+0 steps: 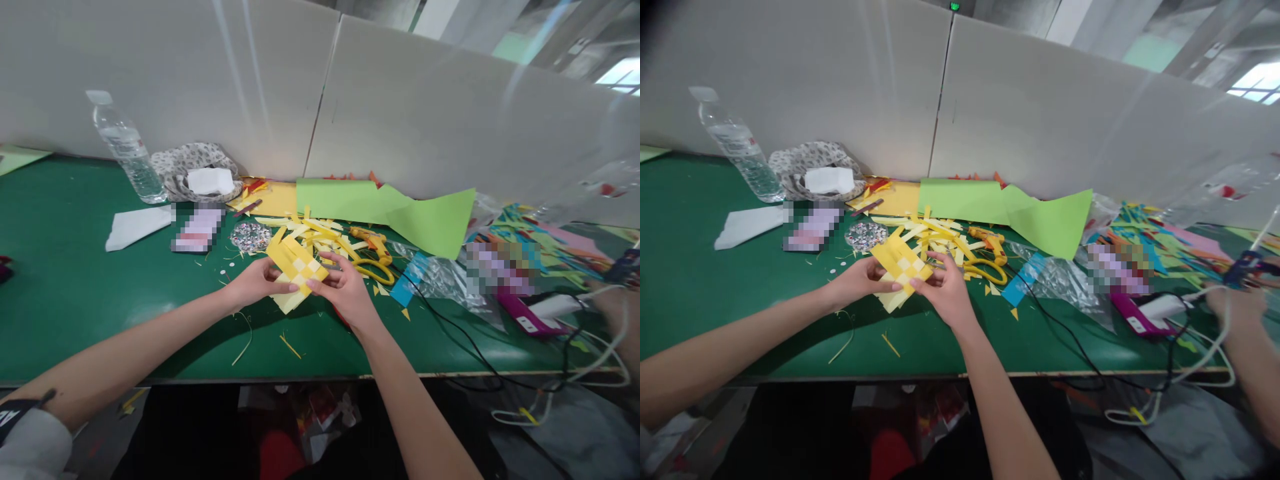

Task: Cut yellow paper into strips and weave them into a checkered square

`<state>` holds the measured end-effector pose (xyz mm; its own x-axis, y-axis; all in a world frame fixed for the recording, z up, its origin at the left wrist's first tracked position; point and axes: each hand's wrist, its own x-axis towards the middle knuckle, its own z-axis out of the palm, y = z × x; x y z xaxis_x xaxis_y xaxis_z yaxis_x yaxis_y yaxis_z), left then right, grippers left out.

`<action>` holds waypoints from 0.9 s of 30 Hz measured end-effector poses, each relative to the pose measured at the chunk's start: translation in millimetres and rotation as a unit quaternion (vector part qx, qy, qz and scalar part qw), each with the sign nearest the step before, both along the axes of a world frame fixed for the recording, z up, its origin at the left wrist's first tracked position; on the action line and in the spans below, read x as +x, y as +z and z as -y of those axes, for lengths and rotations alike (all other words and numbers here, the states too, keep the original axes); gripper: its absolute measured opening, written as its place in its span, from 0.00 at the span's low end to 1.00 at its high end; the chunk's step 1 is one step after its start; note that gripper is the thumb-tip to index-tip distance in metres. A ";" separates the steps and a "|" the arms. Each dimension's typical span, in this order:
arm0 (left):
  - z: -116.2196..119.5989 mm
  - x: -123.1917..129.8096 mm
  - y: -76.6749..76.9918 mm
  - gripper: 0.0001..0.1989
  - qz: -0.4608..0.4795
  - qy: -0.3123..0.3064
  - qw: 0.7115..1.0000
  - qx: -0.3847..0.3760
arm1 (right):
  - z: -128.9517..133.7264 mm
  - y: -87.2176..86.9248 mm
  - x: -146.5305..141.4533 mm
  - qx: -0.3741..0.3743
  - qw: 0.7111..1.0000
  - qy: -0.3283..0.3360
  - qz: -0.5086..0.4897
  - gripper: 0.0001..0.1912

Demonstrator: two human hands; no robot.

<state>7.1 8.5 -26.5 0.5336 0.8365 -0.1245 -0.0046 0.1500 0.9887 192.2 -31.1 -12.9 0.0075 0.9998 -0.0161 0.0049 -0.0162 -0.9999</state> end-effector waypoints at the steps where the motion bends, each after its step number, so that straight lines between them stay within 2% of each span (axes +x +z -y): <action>1: 0.2 0.0 0.1 0.24 0.001 0.003 1.000 -0.001 | -0.1 -0.9 -0.3 0.000 1.000 0.003 -0.001 0.34; 13: 1.1 -0.2 1.2 0.20 -0.028 -0.018 0.999 0.029 | 0.8 0.6 -2.8 0.014 0.999 -0.015 0.025 0.35; 18: 1.2 -0.3 1.0 0.19 -0.064 0.007 0.997 0.045 | 1.9 1.6 -3.1 0.017 0.999 -0.008 0.037 0.34; 27: 6.2 0.2 8.0 0.21 -0.018 -0.025 1.000 0.004 | 5.7 8.2 -7.5 0.032 0.999 -0.016 0.018 0.34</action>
